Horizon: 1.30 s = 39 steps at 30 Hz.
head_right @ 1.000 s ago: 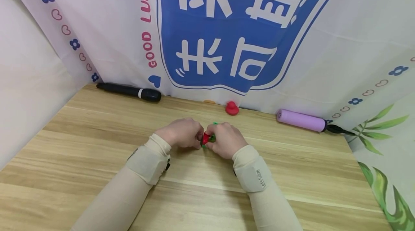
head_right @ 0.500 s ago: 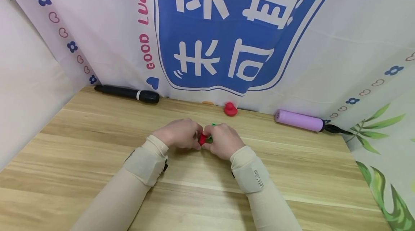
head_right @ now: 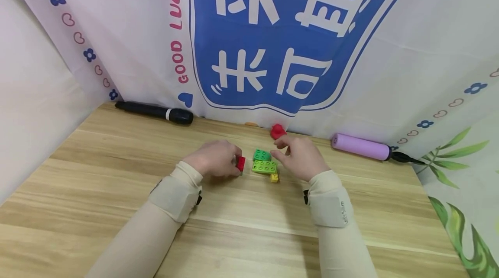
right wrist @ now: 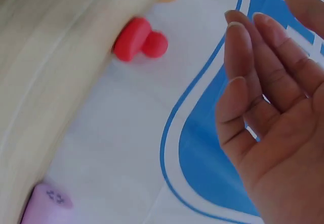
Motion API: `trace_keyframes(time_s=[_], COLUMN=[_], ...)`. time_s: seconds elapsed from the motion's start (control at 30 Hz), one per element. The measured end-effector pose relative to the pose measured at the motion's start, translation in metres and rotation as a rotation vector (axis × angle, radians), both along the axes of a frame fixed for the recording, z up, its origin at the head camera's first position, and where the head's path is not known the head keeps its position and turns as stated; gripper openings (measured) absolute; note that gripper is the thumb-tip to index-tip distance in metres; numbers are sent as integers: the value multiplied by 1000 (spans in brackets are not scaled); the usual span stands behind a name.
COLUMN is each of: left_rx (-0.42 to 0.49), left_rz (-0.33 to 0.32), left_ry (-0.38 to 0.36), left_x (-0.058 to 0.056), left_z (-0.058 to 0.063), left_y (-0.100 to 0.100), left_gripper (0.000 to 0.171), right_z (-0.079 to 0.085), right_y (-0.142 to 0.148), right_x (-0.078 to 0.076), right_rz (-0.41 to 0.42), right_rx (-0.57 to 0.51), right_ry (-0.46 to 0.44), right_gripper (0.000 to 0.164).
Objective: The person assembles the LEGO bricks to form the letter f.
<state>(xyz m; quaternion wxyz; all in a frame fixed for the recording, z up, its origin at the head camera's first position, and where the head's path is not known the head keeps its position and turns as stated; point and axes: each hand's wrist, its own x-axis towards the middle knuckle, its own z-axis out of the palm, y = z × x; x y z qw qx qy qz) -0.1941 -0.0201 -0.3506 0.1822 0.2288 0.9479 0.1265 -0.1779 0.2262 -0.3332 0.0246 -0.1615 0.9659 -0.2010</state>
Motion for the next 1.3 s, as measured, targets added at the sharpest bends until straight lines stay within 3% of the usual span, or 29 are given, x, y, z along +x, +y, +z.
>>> trace_keyframes(time_s=[0.2, 0.4, 0.7, 0.87, 1.1, 1.2, 1.3], left_rx=[-32, -35, -56, -36, -30, -18, 6], left_rz=[37, 54, -18, -47, -60, -66, -49], left_ry=[19, 2, 39, 38, 40, 22, -20], left_x=[-3, -6, -2, 1, 2, 1, 0], left_z=[1, 2, -1, -2, -3, -2, -2], left_y=[-6, -11, 1, 7, 9, 7, 3], left_gripper=[17, 16, 19, 20, 21, 28, 45], right_z=[0, -4, -20, -19, -11, -9, -8], right_y=[1, -5, -16, -16, -16, -19, -22], right_x=[0, 0, -3, -1, 1, 2, 2], right_rz=[17, 47, 76, 81, 80, 92, 105], right_rx=[25, 64, 196, 196, 99, 65, 39], right_ry=[-3, -70, -168, -129, -47, -18, -9], right_gripper=[33, 36, 42, 40, 40, 40, 40])
